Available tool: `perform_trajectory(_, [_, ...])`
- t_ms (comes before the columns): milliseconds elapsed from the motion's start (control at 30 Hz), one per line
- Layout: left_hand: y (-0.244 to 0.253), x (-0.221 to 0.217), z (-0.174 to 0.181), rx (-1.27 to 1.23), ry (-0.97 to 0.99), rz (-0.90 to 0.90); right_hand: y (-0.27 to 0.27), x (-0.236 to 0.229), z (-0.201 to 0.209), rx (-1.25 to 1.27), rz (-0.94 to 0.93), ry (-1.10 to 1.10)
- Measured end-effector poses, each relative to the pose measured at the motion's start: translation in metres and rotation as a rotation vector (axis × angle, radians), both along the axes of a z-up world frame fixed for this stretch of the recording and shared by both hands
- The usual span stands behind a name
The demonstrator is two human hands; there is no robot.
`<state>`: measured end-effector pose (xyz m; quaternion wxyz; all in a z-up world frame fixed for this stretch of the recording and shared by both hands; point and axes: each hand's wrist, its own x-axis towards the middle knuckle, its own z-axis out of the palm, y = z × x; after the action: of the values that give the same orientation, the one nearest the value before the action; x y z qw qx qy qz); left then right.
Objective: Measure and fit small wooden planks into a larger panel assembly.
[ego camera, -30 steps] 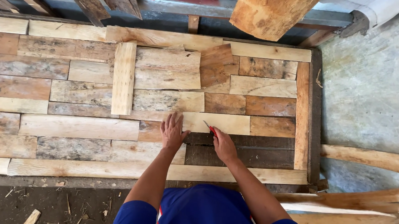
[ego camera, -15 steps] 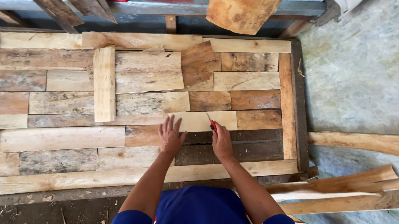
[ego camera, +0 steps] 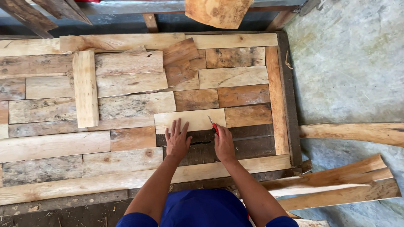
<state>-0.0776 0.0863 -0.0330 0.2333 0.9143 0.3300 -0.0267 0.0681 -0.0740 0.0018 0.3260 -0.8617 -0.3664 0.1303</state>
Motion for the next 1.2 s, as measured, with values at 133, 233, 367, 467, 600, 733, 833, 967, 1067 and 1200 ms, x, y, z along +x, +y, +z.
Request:
perform_trajectory(133, [-0.002,0.001,0.001,-0.014,-0.013,0.021,-0.006,0.005,0.0,0.034,0.033,-0.001])
perform_trajectory(233, [-0.005,0.005,0.0,0.006,0.01,0.035,-0.01,0.012,0.0,0.049,0.022,0.033])
perform_trajectory(367, [-0.011,0.019,0.005,0.023,0.008,0.08,-0.022,0.027,-0.003,0.113,-0.088,-0.058])
perform_trajectory(467, [-0.014,0.028,0.009,0.012,0.052,0.131,-0.033,0.042,-0.007,0.126,-0.209,-0.084])
perform_trajectory(600, [-0.017,0.037,0.017,0.012,0.086,0.128,-0.052,0.066,-0.027,0.155,-0.328,-0.142])
perform_trajectory(733, [-0.025,0.061,0.014,-0.007,0.103,0.035,-0.057,0.077,-0.037,0.132,-0.32,-0.127])
perform_trajectory(833, [-0.041,0.079,0.012,-0.052,0.118,-0.097,-0.061,0.077,-0.038,0.122,-0.316,-0.141])
perform_trajectory(967, [-0.062,0.097,0.011,-0.032,0.003,-0.205,-0.062,0.078,-0.036,0.081,-0.269,-0.065])
perform_trajectory(1067, [-0.071,0.104,0.013,-0.042,-0.014,-0.246,-0.062,0.077,-0.034,0.096,-0.244,-0.07])
perform_trajectory(1200, [-0.079,0.107,0.007,-0.025,-0.027,-0.264,-0.066,0.077,-0.038,0.098,-0.226,-0.098])
